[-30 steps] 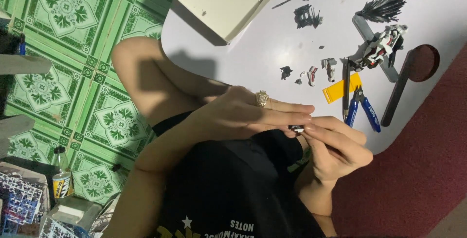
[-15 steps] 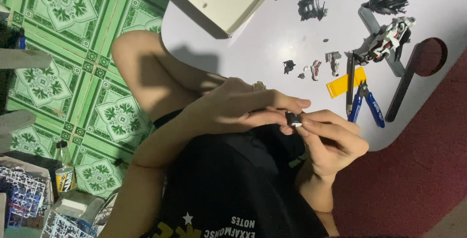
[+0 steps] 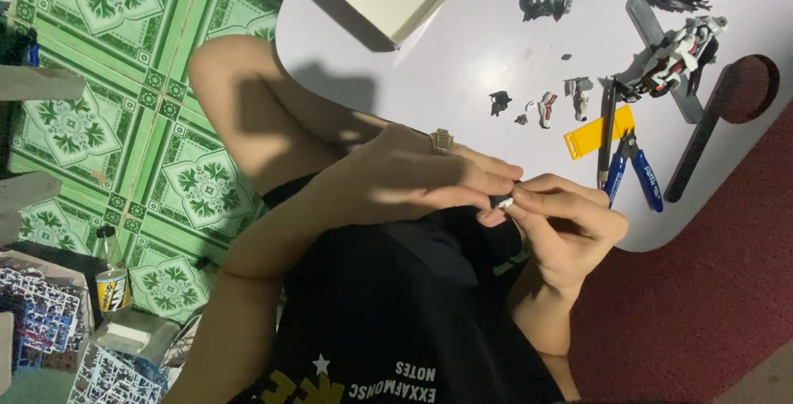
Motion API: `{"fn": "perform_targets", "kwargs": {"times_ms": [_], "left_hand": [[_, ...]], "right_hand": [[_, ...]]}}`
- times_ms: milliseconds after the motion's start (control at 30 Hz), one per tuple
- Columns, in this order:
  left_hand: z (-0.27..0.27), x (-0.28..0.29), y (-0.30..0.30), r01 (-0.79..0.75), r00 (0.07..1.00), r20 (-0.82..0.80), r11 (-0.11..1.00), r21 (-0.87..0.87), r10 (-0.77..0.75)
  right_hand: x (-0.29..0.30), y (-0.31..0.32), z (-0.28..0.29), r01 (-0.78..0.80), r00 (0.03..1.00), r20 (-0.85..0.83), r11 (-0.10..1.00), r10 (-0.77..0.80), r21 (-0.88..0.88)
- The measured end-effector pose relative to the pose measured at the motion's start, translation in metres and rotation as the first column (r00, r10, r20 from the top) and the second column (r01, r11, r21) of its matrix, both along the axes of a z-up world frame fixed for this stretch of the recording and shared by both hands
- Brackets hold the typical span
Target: The person assembles a small action figure by hand, snapping together multiple small plastic parts on a white tray placed on their lap. They use pliers to trim a piece and continue attaching components to the figure's body.
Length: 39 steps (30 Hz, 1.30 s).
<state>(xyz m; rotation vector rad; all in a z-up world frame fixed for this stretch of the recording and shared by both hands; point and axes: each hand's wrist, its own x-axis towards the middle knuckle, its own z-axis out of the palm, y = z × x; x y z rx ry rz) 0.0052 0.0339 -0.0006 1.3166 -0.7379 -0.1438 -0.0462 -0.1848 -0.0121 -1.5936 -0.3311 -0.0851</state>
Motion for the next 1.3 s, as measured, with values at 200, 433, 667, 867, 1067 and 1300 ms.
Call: {"fn": "perform_targets", "kwargs": {"times_ms": [200, 433, 667, 867, 1067, 1300], "left_hand": [[-0.002, -0.003, 0.006, -0.031, 0.988, 0.155, 0.971, 0.236, -0.006], [-0.009, 0.004, -0.002, -0.022, 0.999, -0.045, 0.994, 0.107, 0.027], [0.000, 0.002, -0.004, -0.045, 0.976, -0.202, 0.983, 0.178, 0.082], [-0.006, 0.007, -0.004, 0.160, 0.836, -0.532, 0.987, 0.002, -0.135], [0.005, 0.008, -0.007, 0.233, 0.725, -0.656, 0.971, -0.054, -0.210], [0.001, 0.009, -0.007, 0.232, 0.699, -0.686, 0.971, -0.053, -0.204]], "right_hand": [[-0.013, -0.008, -0.005, 0.035, 0.978, -0.208, 0.999, -0.030, 0.020], [-0.007, -0.001, 0.000, 0.010, 0.972, -0.234, 0.995, 0.013, 0.095], [0.000, 0.015, 0.012, 0.250, 0.966, 0.165, 0.891, -0.201, -0.378], [0.022, 0.012, 0.013, 0.222, 0.898, 0.431, 0.938, -0.091, -0.264], [0.030, 0.007, 0.028, -0.014, 0.972, 0.217, 0.951, 0.085, -0.309], [0.034, 0.010, 0.021, -0.013, 0.969, 0.232, 0.960, 0.081, -0.281]]}}
